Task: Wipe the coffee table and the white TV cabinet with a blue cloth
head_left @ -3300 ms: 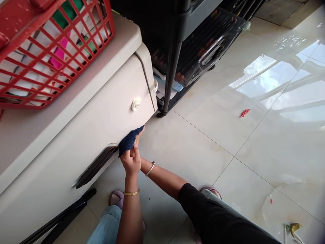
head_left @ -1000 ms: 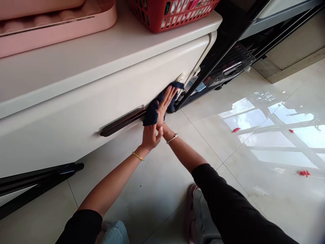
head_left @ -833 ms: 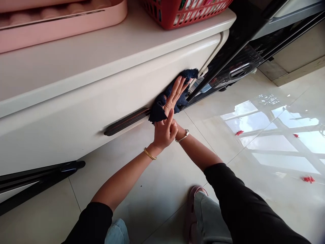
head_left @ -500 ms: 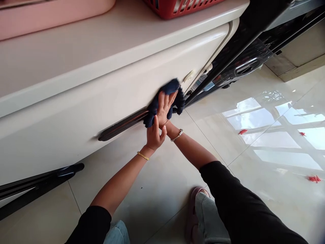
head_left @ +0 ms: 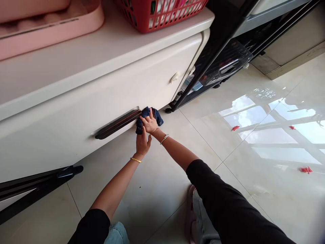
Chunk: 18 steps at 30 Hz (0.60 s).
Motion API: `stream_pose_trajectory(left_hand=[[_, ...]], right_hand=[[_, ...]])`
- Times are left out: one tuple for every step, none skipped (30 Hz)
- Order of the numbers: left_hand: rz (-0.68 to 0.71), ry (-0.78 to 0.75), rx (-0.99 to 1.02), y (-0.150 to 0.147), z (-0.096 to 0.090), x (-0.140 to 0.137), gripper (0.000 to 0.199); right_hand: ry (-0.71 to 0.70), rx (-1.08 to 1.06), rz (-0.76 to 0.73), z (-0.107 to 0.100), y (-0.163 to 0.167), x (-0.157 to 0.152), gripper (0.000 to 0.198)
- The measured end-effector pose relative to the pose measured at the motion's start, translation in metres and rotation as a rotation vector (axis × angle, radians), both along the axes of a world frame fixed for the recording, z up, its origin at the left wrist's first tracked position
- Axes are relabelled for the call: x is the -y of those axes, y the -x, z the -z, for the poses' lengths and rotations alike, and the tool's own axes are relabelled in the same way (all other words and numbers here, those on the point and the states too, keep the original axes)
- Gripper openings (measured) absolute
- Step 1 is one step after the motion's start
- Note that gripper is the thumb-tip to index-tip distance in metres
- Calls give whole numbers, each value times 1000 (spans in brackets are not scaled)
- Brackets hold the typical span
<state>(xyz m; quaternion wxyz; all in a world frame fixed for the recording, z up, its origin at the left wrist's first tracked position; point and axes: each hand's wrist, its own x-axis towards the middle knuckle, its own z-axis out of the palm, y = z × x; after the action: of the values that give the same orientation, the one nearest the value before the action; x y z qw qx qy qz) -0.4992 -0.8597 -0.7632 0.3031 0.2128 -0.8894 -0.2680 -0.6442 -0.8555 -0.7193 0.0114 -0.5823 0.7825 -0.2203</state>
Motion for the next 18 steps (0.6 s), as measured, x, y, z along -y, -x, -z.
stream_pose_trajectory(left_hand=[[11, 3, 3, -2, -2, 0, 74], [20, 4, 3, -3, -5, 0, 74], [28, 2, 2, -3, -9, -1, 74], [34, -3, -1, -2, -14, -2, 74], [38, -9, -9, 1, -20, -4, 74], [42, -16, -23, 4, -27, -6, 74], [47, -24, -42, 9, -34, -8, 75], [49, -34, -67, 15, -41, -10, 76], [48, -45, -95, 21, -49, -11, 77], [47, -53, -125, 28, -58, -13, 78], [47, -59, -154, 35, -68, -14, 79], [46, -62, -182, 42, -78, -15, 80], [45, -63, -210, 49, -89, -15, 80], [46, -62, -236, 54, -100, -15, 81], [49, -61, -258, 59, -111, -15, 81], [54, -60, -278, 62, -123, -14, 81], [61, -57, -292, 64, -134, -13, 81], [70, -51, -305, 65, -145, -12, 80]], right_hand=[[3, -16, 21, -1, -2, -3, 38], [12, -34, 32, -3, -3, -7, 39], [25, -50, 34, -5, -3, -10, 40], [40, -64, 34, -8, -2, -12, 41], [58, -75, 35, -13, -1, -14, 42], [77, -84, 42, -18, 2, -16, 42], [100, -92, 58, -24, 6, -16, 43], [125, -100, 81, -31, 9, -14, 43], [152, -108, 109, -38, 14, -12, 45], [179, -114, 142, -46, 18, -9, 46], [205, -120, 175, -55, 22, -6, 47], [232, -123, 205, -65, 27, -2, 48], [263, -126, 231, -76, 30, 1, 50], [301, -127, 250, -87, 33, 4, 52], [345, -129, 266, -99, 35, 7, 55], [394, -129, 280, -111, 36, 9, 58], [441, -128, 294, -123, 34, 10, 59], [484, -122, 312, -135, 31, 11, 59]])
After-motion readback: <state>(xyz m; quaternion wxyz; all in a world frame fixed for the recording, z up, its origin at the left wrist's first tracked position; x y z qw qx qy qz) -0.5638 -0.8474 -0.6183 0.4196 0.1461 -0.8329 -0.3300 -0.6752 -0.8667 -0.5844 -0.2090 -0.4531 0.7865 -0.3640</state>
